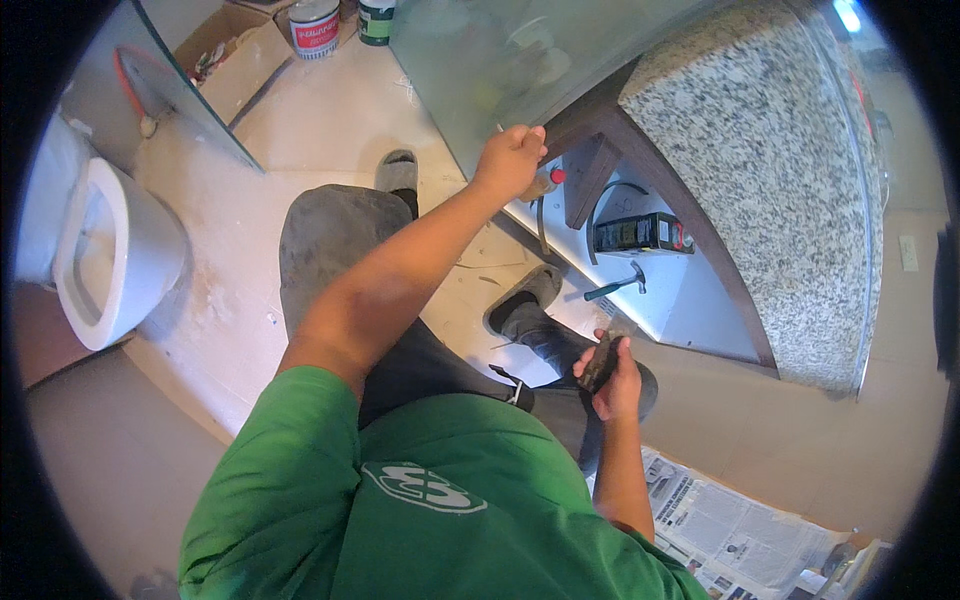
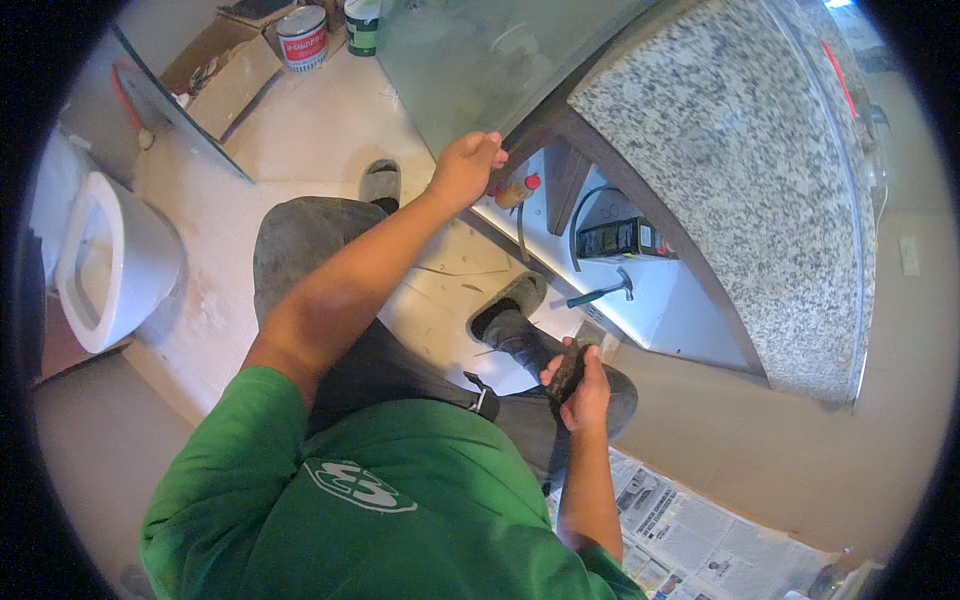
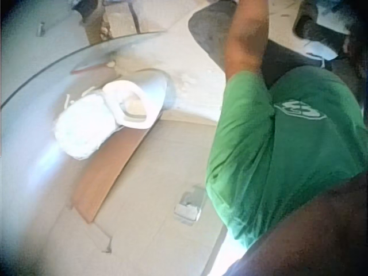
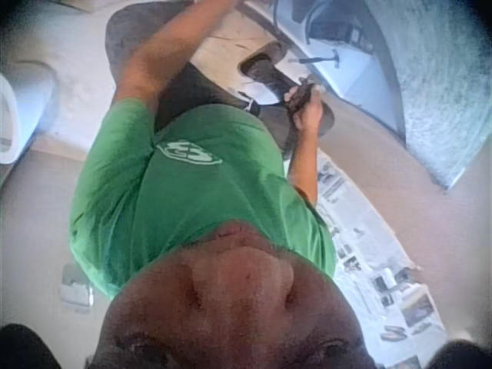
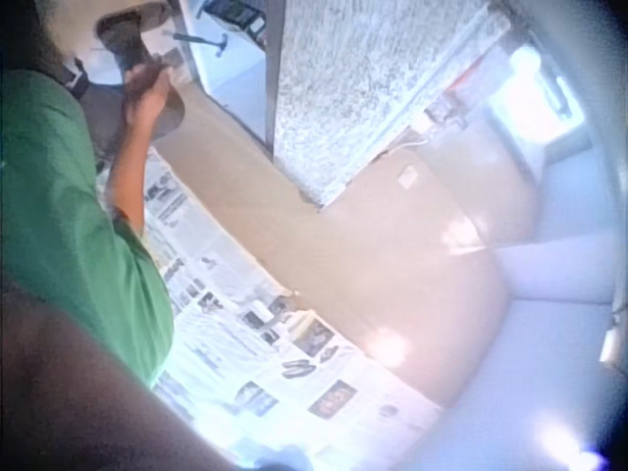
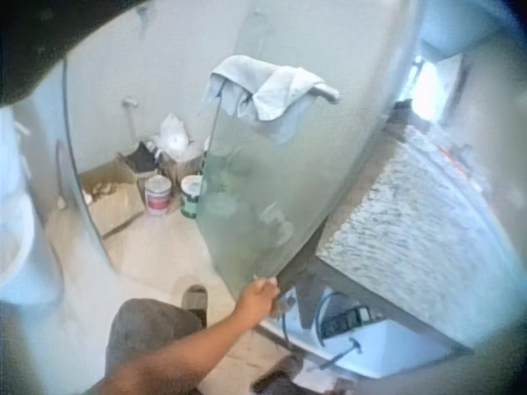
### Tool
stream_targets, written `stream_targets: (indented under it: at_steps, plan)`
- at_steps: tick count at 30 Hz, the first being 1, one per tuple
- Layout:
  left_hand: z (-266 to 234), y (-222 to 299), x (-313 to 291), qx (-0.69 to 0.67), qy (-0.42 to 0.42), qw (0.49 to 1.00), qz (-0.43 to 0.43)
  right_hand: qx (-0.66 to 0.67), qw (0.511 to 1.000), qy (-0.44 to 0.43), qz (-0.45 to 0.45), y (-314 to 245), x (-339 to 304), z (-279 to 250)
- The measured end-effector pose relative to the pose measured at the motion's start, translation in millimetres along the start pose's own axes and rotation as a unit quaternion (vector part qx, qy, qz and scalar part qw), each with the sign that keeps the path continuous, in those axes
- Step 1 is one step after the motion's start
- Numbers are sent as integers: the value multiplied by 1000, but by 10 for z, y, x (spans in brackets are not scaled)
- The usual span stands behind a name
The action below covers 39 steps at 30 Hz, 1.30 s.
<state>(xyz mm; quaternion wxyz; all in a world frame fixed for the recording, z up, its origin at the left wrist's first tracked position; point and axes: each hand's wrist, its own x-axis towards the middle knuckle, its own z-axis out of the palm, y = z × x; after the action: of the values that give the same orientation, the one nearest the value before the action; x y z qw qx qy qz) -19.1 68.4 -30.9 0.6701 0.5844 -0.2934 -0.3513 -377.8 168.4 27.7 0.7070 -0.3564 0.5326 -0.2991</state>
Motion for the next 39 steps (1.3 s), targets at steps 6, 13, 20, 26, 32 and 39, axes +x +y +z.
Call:
stream_targets:
  at_steps: [6, 13, 20, 26, 32, 39]
  plan:
    - [136, -81, -142, -11, 39, 998, 40, -117, 992, -8, -36, -408, 0, 578]
    - [113, 162, -381, 72, -183, 980, -37, -126, 984, -18, -126, -661, 248, 1150]
    - [227, 595, -879, -72, -200, 977, 10, -282, 919, 3, -276, -646, 697, 1455]
    - [356, 399, -874, -75, -84, 994, 11, -434, 828, -23, -354, -566, 936, 1502]
    - [226, 262, -598, -13, -71, 994, 83, -535, 686, 21, -493, -1508, 295, 1677]
    - [-103, 314, 162, 160, -60, 967, 187, -569, 407, 140, -701, -3417, -328, 1503]
